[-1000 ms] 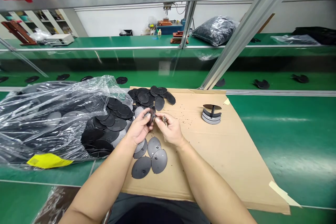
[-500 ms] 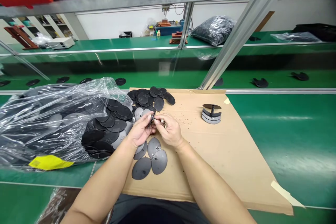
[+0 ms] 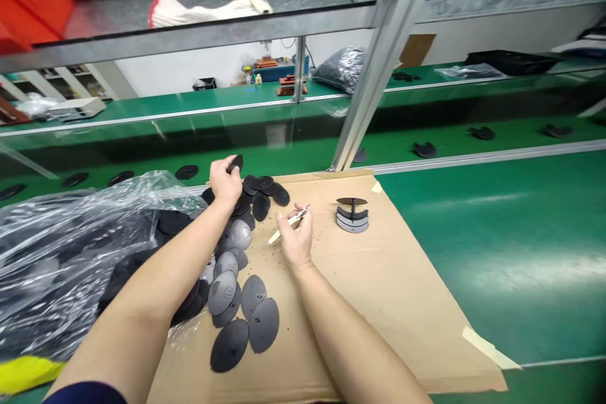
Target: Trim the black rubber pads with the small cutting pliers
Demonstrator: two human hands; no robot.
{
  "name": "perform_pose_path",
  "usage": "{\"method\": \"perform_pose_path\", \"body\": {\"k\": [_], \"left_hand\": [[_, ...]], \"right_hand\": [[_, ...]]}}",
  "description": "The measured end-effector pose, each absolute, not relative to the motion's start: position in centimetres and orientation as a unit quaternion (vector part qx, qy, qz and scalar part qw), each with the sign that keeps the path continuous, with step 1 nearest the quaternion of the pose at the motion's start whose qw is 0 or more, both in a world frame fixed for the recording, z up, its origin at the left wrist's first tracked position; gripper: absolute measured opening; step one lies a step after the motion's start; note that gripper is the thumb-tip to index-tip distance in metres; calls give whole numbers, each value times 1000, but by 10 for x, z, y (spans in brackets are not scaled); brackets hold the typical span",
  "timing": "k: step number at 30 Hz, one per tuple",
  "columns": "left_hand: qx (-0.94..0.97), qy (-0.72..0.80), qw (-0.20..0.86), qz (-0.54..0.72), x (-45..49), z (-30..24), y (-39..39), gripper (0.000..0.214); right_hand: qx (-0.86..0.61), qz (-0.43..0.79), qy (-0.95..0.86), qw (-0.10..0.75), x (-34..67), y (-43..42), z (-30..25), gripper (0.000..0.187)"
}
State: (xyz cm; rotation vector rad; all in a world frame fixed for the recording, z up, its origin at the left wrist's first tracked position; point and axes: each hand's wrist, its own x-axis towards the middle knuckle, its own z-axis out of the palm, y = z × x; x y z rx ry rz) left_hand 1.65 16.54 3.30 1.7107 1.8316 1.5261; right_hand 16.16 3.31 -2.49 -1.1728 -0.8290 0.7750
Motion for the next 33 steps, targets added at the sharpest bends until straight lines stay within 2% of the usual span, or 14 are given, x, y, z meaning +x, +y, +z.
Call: {"method": "perform_pose_path", "body": {"k": [2,6,8,11,15,16,18,20,23,26,28,30,33], "left_hand": [[628,622,57,464,27,39,192,35],[694,613,51,375,77,43,216,46],[737,575,102,339,114,41,213,36],[810,468,244,257,169,40,194,25],[847,351,368,154,221,39,160,38],[846,341,384,142,230,38,153,38],[852,331,390,110,241,36,144,25],[872,327,353,84,245,38,141,11],[880,367,268,135,234,49,142,18],[823,444,250,251,201,67,135,19],[732,495,315,346,168,77,125,23],[618,506,392,457,131,80,112,18],[486,499,493,522,76,71,89,8]], "right_hand": [[-529,359,-347,687,161,34,-25,50],[-543,368,-308,689,162,36,-26,50],[-543,376,-280,697,163,37,-26,50],[-542,389,-232,707,162,39,-27,46],[-550,372,-193,723,162,42,-35,40],[-548,364,-191,728,162,43,-37,38],[-543,350,-192,738,163,44,-40,34],[-544,344,-193,741,165,45,-40,33],[-569,344,-220,713,169,43,-34,33],[-624,313,-297,652,173,37,-23,41],[-659,277,-350,606,175,33,-17,53],[-685,250,-388,564,177,30,-14,64],[-691,201,-420,552,179,29,-14,60]]}}
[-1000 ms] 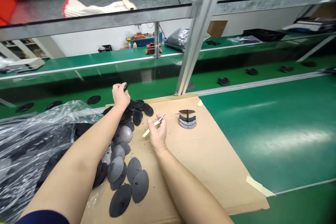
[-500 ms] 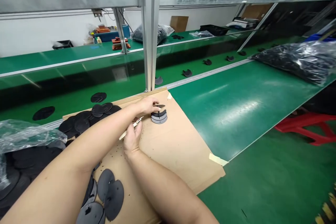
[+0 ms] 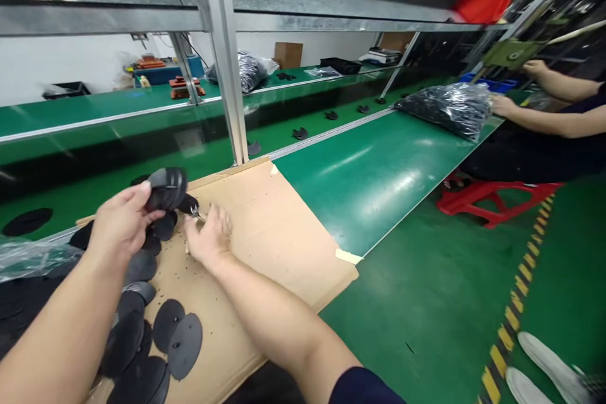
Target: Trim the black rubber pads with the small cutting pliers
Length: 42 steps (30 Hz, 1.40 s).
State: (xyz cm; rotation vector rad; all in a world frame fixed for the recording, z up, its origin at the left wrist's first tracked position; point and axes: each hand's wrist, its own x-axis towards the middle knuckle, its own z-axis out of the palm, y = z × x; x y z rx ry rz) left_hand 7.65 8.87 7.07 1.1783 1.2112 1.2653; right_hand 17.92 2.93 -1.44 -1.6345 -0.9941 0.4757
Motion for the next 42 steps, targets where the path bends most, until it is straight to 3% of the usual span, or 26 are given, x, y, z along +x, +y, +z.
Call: {"method": "perform_pose_path", "body": {"k": [2,5,10,14,18,23,27,36,42], "left_hand": [[417,497,541,535,49,57,66,13],[342,486,610,524,29,33,32,28],[324,446,631,546,28,1,9,45],[405,427,545,597,26,-5,-1,57],[563,386,463,566,25,-2,-13,91],[466,408,538,572,24,-3,-5,43],[336,401,624,580,21,-3,2,45],[311,390,639,586,21,-5,2,47],[375,435,543,613,18,-14,7,36]], "right_hand": [[-640,197,-433,604,178,28,-14,49],[-476,360,-449,666,171,26,-12,44],[-354,492,-515,606,157,25,-15,24],[-447,431,-476,623,155,21,-20,23],[-520,329,-496,613,157,16,-19,21],[-505,391,-475,605,153,14,-14,29],[-493,453,-446,594,150,12,-10,35],[-406,541,-467,569,152,10,-5,41],[-360,516,-550,549,155,14,-13,64]]}}
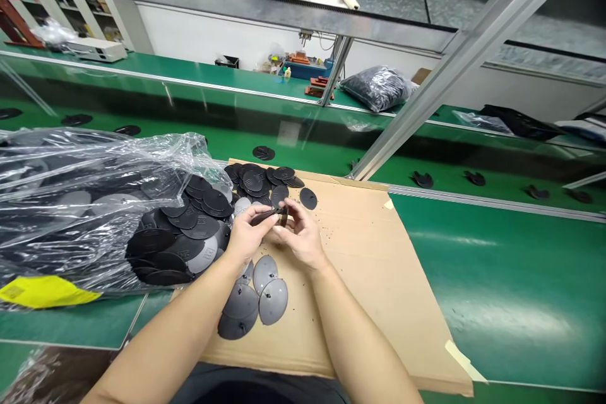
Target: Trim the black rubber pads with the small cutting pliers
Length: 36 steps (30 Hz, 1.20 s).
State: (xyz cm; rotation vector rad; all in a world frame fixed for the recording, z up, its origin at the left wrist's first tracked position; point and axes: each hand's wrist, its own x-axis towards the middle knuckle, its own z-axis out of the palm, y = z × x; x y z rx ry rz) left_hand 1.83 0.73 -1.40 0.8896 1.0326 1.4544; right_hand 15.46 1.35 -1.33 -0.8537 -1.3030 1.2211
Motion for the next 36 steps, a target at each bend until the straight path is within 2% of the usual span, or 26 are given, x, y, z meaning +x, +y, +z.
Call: {"method": "perform_pose_path", "body": {"k": [3,6,10,19,25,31,36], "left_hand": [[424,475,468,613,17,-15,6,30],[493,494,417,583,15,-12,3,25],[526,506,388,563,12,-6,1,24],[422,494,486,584,10,-10,7,31],[314,475,590,572,10,-4,8,39],[259,476,639,546,12,9,7,48],[242,482,664,518,10,10,8,42]], "right_hand": [[-350,503,-588,528,156,13,-14,66],[-341,527,-587,512,159,12,-11,60],[-309,575,-571,498,164,13,-7,55],[-281,626,-557,468,165,15,-11,56],[-293,657,-534,444,168,16,-13,60],[-291,692,-499,434,170,17,-13,61],[-289,687,-517,422,175,18,-8,56]]}}
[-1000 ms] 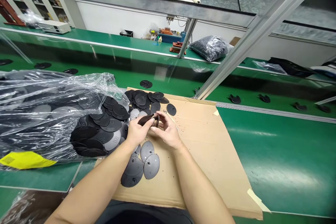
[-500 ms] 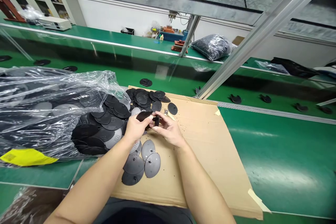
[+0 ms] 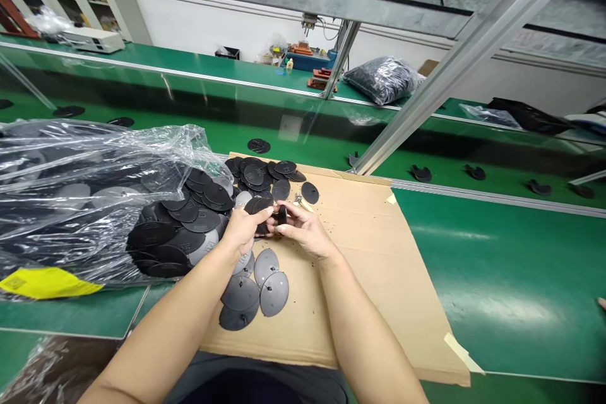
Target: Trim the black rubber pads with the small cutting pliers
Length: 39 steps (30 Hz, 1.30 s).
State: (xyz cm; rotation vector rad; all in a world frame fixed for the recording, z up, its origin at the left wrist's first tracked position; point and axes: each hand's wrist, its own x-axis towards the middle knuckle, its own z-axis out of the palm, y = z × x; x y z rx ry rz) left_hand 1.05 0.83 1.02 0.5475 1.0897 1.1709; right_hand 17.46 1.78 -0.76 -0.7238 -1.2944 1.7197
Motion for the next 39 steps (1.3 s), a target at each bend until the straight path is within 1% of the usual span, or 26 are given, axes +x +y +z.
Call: {"method": "perform_pose_path", "body": {"k": [4,6,9,14,16,18,20,22,23,25,27,28,29,31,32,34,37,39], "left_hand": [[200,496,663,524,2,6,19,27],[184,497,652,543,-2,6,23,24],[188,471,661,553,-4,7,24,26],[223,424,687,547,0,9,18,34],[228,429,681,548,2,9,15,36],[226,433,679,548,3,9,14,35],[218,430,688,543,3,10,13,32],[204,416,708,533,4,10,11,29],[196,406,719,529,5,11,11,26],[186,393,731,526,6,12,9,22],[184,387,736,524,7,13,9,19],[185,386,737,523,8,13,9,19],[187,385,738,521,8,13,9,21],[194,381,743,515,9,13,8,23],[202,377,743,515,9,12,8,23],[222,373,735,522,9,9,8,22],[263,372,702,547,10,6,7,32],[293,374,682,555,10,4,7,40]], "right_hand": [[-252,620,-618,413,170,13,-3,49],[-245,606,-634,412,164,8,-1,50],[-293,621,-566,455,160,7,-1,51],[-384,623,-383,564,179,24,-2,38],[-400,615,-350,582,190,30,-2,35],[-431,600,-347,577,202,33,-1,34],[-499,539,-385,559,216,34,2,30],[-592,405,-467,517,234,34,4,26],[-634,318,-516,480,244,33,5,26],[-691,171,-598,369,262,31,6,30],[-719,89,-644,247,274,27,8,37],[-719,55,-662,205,275,25,10,42],[-710,26,-680,183,272,22,11,48],[-677,-13,-713,180,256,16,15,54],[-666,-13,-723,185,244,14,16,53],[-675,20,-719,164,216,12,16,51],[-719,64,-682,120,179,14,11,66],[-734,69,-664,121,166,17,5,71]]}}
